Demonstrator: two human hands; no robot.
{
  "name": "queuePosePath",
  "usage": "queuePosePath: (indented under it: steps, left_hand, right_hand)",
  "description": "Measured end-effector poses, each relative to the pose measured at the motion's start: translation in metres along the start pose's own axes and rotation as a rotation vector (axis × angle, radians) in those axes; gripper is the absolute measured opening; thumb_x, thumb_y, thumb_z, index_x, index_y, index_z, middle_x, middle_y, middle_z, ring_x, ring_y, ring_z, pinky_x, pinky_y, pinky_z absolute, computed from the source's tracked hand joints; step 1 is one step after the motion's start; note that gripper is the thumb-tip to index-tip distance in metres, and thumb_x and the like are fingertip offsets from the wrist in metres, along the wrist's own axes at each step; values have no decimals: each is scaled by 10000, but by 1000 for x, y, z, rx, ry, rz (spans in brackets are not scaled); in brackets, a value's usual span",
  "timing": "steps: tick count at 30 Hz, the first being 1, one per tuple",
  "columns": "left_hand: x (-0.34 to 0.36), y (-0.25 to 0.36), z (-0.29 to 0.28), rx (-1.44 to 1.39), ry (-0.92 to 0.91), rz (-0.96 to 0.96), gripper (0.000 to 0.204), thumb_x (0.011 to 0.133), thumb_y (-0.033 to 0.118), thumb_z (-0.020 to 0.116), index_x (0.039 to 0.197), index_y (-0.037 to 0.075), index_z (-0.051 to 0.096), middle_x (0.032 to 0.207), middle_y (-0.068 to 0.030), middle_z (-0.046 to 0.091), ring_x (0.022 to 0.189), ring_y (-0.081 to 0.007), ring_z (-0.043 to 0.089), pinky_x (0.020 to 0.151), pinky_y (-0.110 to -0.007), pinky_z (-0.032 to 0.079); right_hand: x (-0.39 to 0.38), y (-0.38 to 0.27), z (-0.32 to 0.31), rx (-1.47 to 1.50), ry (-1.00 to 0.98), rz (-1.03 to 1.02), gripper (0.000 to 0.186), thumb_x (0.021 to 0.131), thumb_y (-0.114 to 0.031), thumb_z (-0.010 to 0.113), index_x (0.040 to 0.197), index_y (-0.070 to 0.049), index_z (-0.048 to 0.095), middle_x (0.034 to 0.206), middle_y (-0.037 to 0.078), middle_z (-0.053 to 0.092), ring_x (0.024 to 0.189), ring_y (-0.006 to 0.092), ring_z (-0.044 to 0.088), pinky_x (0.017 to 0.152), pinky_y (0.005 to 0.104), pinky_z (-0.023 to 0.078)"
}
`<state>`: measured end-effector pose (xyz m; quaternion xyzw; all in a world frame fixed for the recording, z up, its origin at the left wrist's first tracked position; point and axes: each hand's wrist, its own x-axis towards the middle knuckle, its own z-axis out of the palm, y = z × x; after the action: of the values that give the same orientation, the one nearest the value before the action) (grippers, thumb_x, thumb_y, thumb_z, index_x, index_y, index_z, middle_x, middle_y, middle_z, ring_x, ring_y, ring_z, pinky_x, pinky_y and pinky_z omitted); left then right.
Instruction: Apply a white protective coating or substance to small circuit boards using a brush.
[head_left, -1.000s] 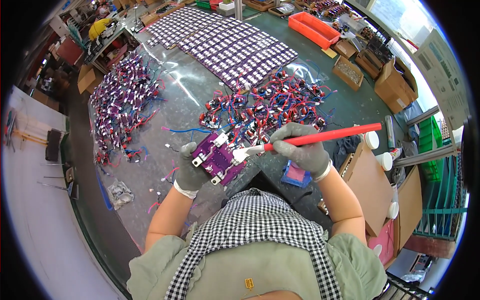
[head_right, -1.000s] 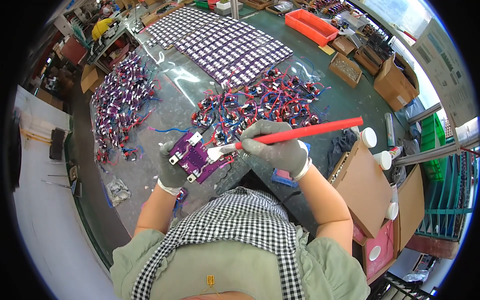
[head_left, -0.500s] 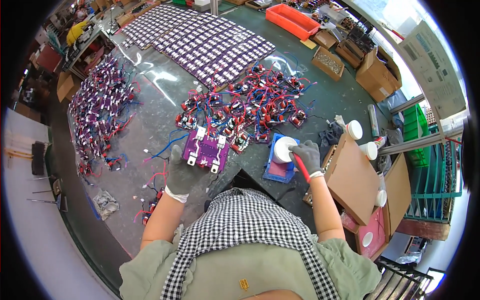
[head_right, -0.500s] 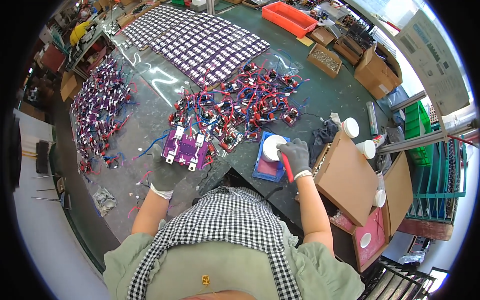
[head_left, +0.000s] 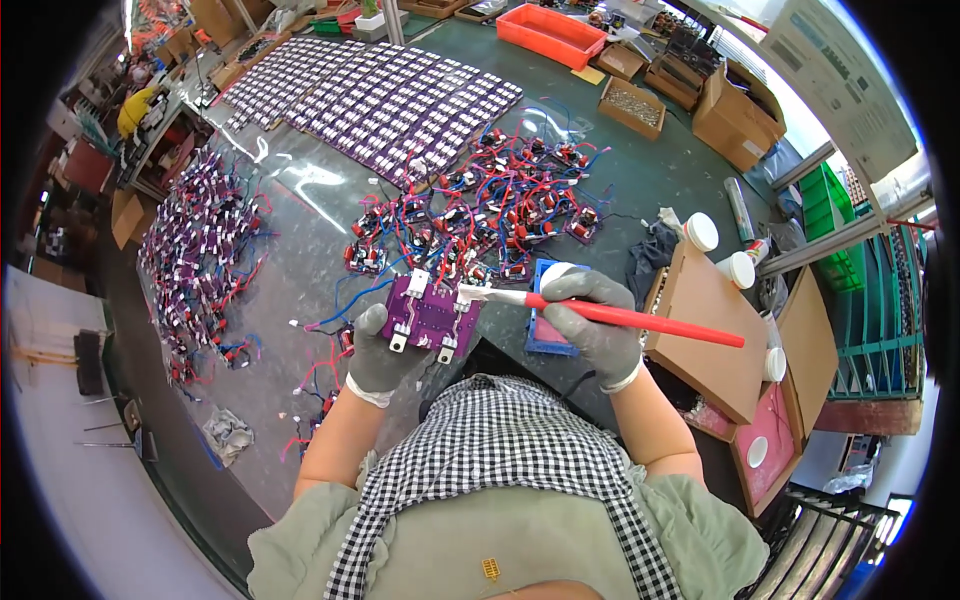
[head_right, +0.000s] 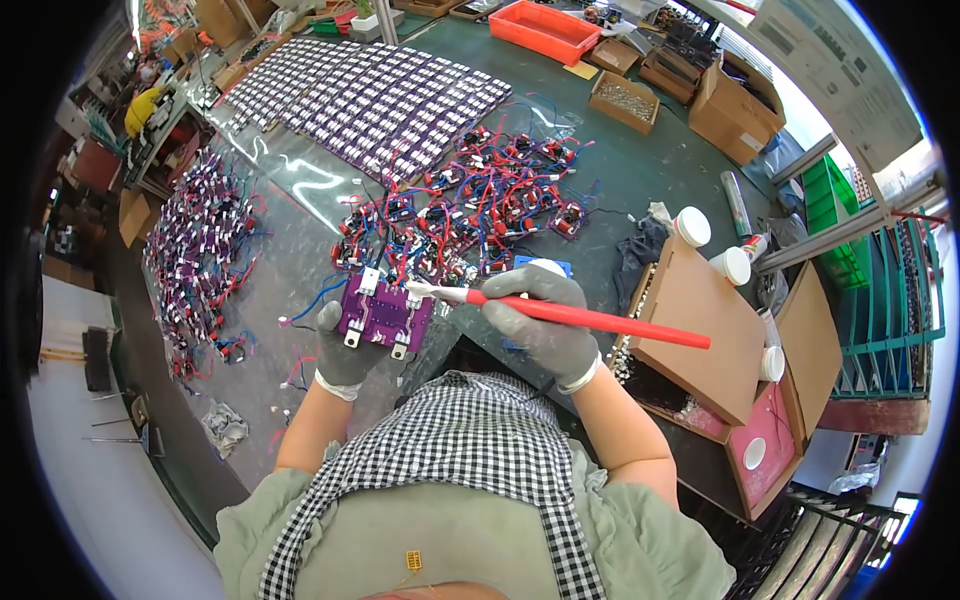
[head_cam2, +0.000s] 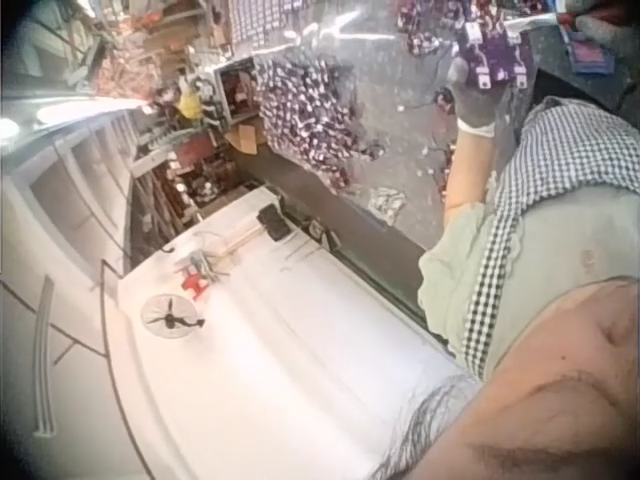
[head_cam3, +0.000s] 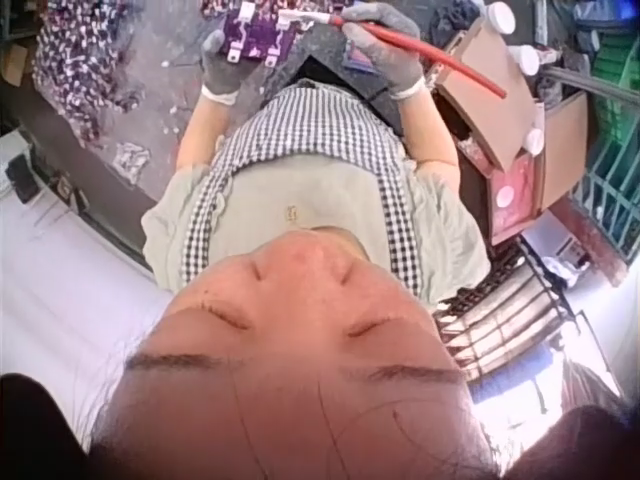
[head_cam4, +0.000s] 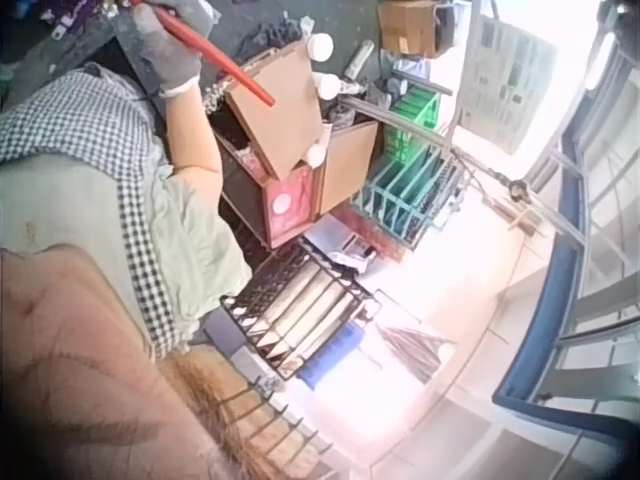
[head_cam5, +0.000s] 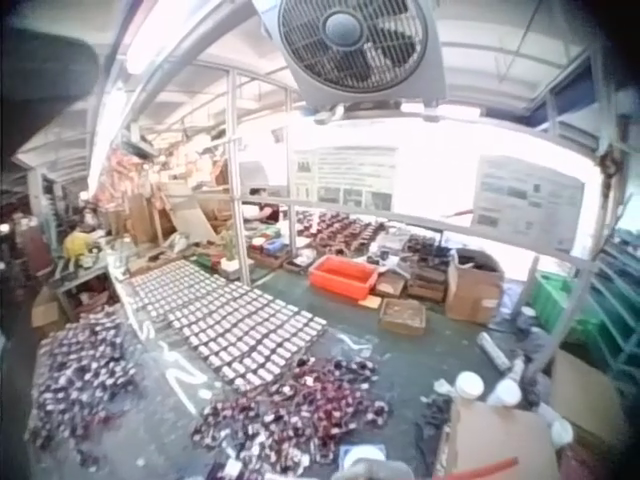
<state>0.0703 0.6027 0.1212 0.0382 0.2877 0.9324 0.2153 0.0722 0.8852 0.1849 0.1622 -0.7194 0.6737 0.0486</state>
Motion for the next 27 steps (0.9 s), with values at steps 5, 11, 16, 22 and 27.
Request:
queuePosePath:
  steps: [5,11,16,22,27]
  left_hand:
    - [-5,-2,-1,19,-6,-27,766,783,540,711,1346,65,503,1272,-142,613,1179,-305,603,1027,-500,478]
    - [-7,1,-2,96,43,147,794,826,550,701,1401,63,451,1366,-147,546,1245,-321,550,1057,-533,432]
    - [-3,-2,-14,60,11,121,803,880,537,644,1472,68,371,1436,-137,482,1300,-305,502,1092,-501,385]
    - [-7,-4,-14,12,68,165,767,868,517,668,1455,93,414,1452,-147,481,1326,-325,477,1103,-535,378]
    - [-14,-4,-26,-9,49,155,774,909,549,596,1496,106,358,1514,-146,409,1371,-332,424,1119,-548,348]
  right_hand:
    - [-6,16,-6,-184,42,-82,163,798,-55,734,955,-19,709,927,64,703,808,125,641,733,276,509]
    - [1,56,-60,-225,369,94,127,825,-107,695,940,-56,716,903,52,708,805,130,627,755,303,513]
    - [1,153,-85,-987,-148,54,141,807,-303,668,843,-190,744,832,43,720,848,270,624,807,439,478]
    - [6,178,-78,-1299,-224,-178,124,807,-323,682,867,-239,752,765,-18,697,832,216,576,835,388,424]
    - [-1,162,-75,-1187,-175,-194,144,803,-287,683,898,-200,748,795,-9,702,840,216,570,831,372,422]
